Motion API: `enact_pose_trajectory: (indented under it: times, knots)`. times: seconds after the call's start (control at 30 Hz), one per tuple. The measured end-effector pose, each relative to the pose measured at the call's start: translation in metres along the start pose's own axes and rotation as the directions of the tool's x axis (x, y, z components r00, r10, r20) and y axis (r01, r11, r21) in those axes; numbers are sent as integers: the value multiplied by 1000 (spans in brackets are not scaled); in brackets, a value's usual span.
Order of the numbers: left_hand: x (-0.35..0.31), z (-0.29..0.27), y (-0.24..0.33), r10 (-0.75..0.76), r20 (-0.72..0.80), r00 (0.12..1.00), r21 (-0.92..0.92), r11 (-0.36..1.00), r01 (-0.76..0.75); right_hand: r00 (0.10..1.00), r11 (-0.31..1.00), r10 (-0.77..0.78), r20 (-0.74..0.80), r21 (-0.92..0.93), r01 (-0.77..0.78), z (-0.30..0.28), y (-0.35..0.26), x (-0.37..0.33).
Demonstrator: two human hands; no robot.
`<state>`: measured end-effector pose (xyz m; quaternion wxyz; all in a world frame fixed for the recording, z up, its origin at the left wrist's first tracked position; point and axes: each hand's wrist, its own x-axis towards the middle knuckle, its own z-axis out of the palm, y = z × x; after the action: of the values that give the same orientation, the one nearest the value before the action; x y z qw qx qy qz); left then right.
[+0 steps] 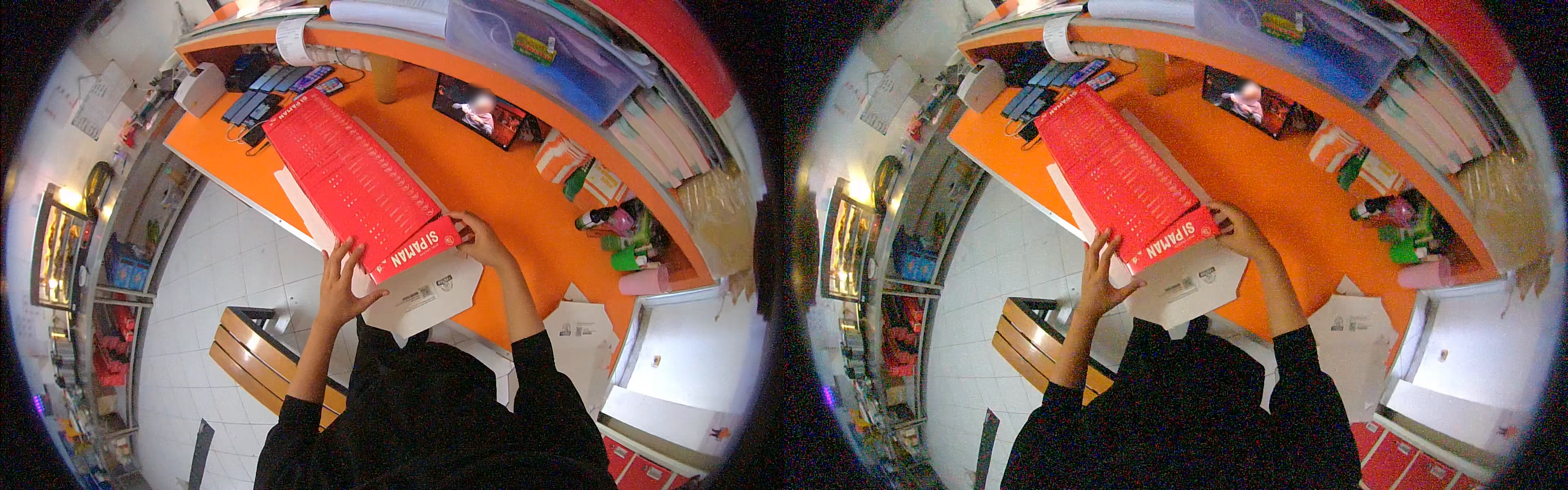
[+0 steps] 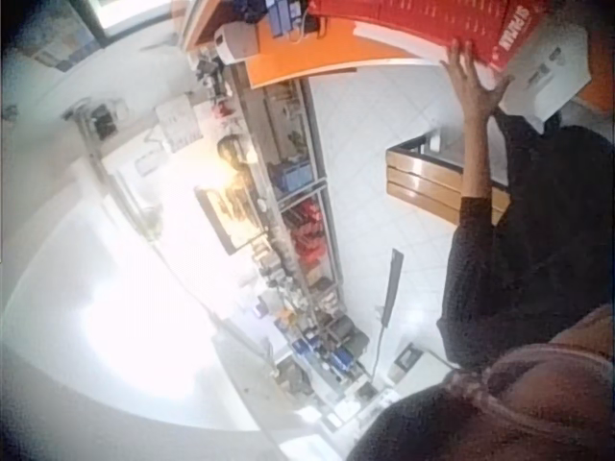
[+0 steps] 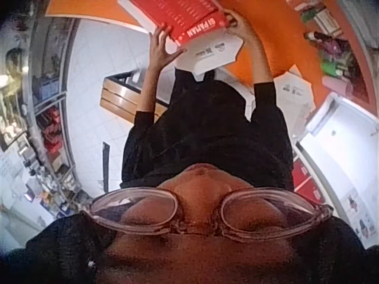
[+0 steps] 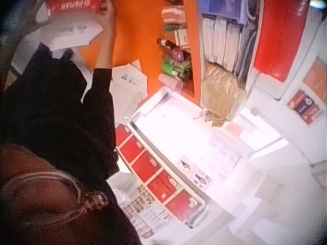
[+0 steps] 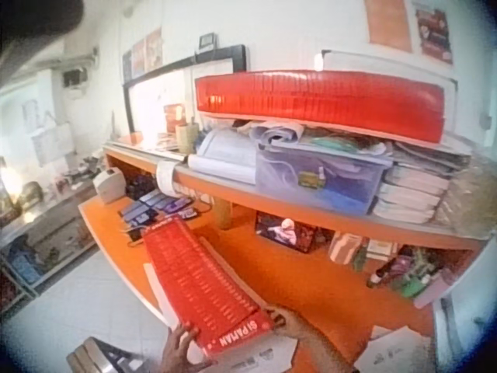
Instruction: The person assembles red and white cardboard boxes by folding the flaps and tucking them into slots. They handle the boxes one at a time, stacking the finished units on the counter.
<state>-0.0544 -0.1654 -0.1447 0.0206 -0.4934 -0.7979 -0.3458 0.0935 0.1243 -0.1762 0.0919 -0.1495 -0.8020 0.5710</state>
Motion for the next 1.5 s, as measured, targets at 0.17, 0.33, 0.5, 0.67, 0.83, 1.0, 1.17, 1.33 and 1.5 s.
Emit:
enact_pose_trajectory:
  times: [0.17, 0.33, 0.5, 0.67, 0.83, 1.0, 1.17, 1.33, 1.5]
  knots:
    - [-1, -1, 0, -26, 14, 1000, -7, 1000, 26, 995, 1000, -24, 94, -7, 25, -8, -11, 6]
    - [0, -1, 0, -23, 24, 999, -23, 999, 24, 980, 973, -174, 102, -138, 187, -2, 6, 18]
    - [-2, 1, -3, -15, 54, 998, 5, 1000, 15, 998, 978, 54, -26, 202, -48, 14, 19, 13]
    - [-11, 17, -10, 8, 25, 1000, 41, 999, -9, 976, 959, 173, -135, -204, -198, 30, 14, 6]
    - [-11, 25, -8, 11, 1, 1000, 7, 1000, -11, 986, 992, 124, -115, 33, -121, 25, 46, 6]
    - [-10, 27, -10, 22, 14, 1000, -21, 1000, -22, 992, 980, 124, -30, 162, -118, 25, 58, 13]
    - [-15, 30, -23, 46, 36, 998, 144, 988, -50, 972, 979, -152, -180, -162, 123, 17, 64, 21]
    - [-15, 40, -25, 94, -19, 995, 194, 977, -89, 970, 888, -237, -58, -419, 192, 7, 48, 31]
    - [-20, 49, -35, 82, -38, 996, 131, 988, -76, 992, 850, -126, -10, -517, 103, 9, 33, 46]
